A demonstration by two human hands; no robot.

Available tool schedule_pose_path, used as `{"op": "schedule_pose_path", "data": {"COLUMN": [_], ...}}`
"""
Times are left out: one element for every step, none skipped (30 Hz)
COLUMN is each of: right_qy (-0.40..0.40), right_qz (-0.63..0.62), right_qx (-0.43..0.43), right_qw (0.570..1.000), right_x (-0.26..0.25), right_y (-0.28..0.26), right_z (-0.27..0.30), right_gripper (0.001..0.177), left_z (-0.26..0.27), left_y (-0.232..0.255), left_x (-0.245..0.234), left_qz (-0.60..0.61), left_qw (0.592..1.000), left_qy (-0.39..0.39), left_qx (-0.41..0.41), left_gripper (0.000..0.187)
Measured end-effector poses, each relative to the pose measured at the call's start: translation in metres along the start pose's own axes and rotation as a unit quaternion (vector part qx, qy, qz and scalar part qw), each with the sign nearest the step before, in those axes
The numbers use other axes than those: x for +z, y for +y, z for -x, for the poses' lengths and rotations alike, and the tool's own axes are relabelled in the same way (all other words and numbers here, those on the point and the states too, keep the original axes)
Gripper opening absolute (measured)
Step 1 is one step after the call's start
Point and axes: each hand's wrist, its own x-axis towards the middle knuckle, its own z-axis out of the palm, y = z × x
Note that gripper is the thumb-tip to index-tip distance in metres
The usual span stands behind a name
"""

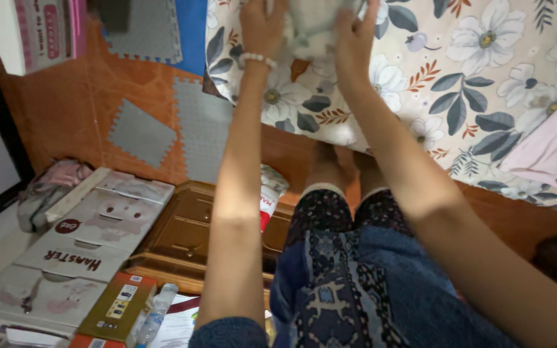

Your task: The person picks up clothing items one at a time and folds them by hand on a floral-patterned surface.

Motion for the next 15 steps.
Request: {"op": "schedule_pose_path", "data": {"right_qy": [0.002, -0.006, -0.016, -0.013, -0.007, -0.002, 0.001, -0.006, -0.011, -0.005, -0.007, -0.009, -0.001, 0.015, 0.032], "right_qz": [-0.001, -0.012, -0.023, -0.024, 0.014, 0.052, 0.049, 0.092, 0.138, 0.136, 0.168, 0.199, 0.195, 0.220, 0.243], "right_qx": [0.003, -0.053, -0.110, -0.110, -0.108, -0.106, -0.106, -0.106, -0.104, -0.102, -0.187, -0.271, -0.273, -0.274, -0.272], "right_qw": [1.000, 0.999, 0.994, 0.994, 0.994, 0.993, 0.993, 0.990, 0.985, 0.985, 0.968, 0.942, 0.942, 0.936, 0.930], "right_x": [0.000, -0.001, -0.002, -0.003, -0.003, -0.003, -0.001, 0.001, -0.001, -0.002, -0.002, -0.004, -0.008, -0.014, -0.022], "right_y": [0.002, 0.002, 0.001, -0.002, -0.006, -0.011, -0.015, -0.019, -0.022, -0.023, -0.025, -0.027, -0.029, -0.029, -0.027], "right_z": [0.003, 0.007, 0.009, 0.010, 0.010, 0.009, 0.006, -0.001, -0.005, -0.008, -0.012, -0.014, -0.013, -0.007, 0.000], "right_gripper": [0.058, 0.055, 0.053, 0.053, 0.054, 0.055, 0.055, 0.042, 0.030, 0.030, 0.029, 0.029, 0.029, 0.043, 0.057], "left_z": [-0.002, -0.003, -0.005, -0.006, -0.007, -0.008, -0.005, -0.002, 0.001, 0.004, 0.007, 0.010, 0.013, 0.018, 0.025], "left_y": [-0.004, -0.008, -0.011, -0.014, -0.016, -0.017, -0.020, -0.024, -0.027, -0.030, -0.031, -0.032, -0.030, -0.027, -0.027], "left_x": [0.002, 0.003, 0.004, 0.008, 0.009, 0.011, 0.014, 0.015, 0.018, 0.020, 0.023, 0.027, 0.030, 0.033, 0.036], "left_qz": [-0.031, -0.062, -0.097, -0.137, -0.179, -0.221, -0.255, -0.286, -0.312, -0.337, -0.361, -0.400, -0.465, -0.533, -0.534], "left_qw": [0.999, 0.998, 0.994, 0.987, 0.977, 0.963, 0.948, 0.931, 0.916, 0.896, 0.877, 0.842, 0.778, 0.697, 0.694], "left_qy": [0.015, 0.030, 0.044, 0.064, 0.085, 0.110, 0.134, 0.158, 0.177, 0.197, 0.215, 0.233, 0.245, 0.248, 0.241], "left_qx": [0.008, 0.016, 0.033, 0.054, 0.079, 0.107, 0.134, 0.160, 0.180, 0.210, 0.233, 0.278, 0.344, 0.412, 0.418], "left_gripper": [0.042, 0.042, 0.042, 0.042, 0.042, 0.042, 0.042, 0.042, 0.043, 0.043, 0.043, 0.043, 0.043, 0.050, 0.050]}}
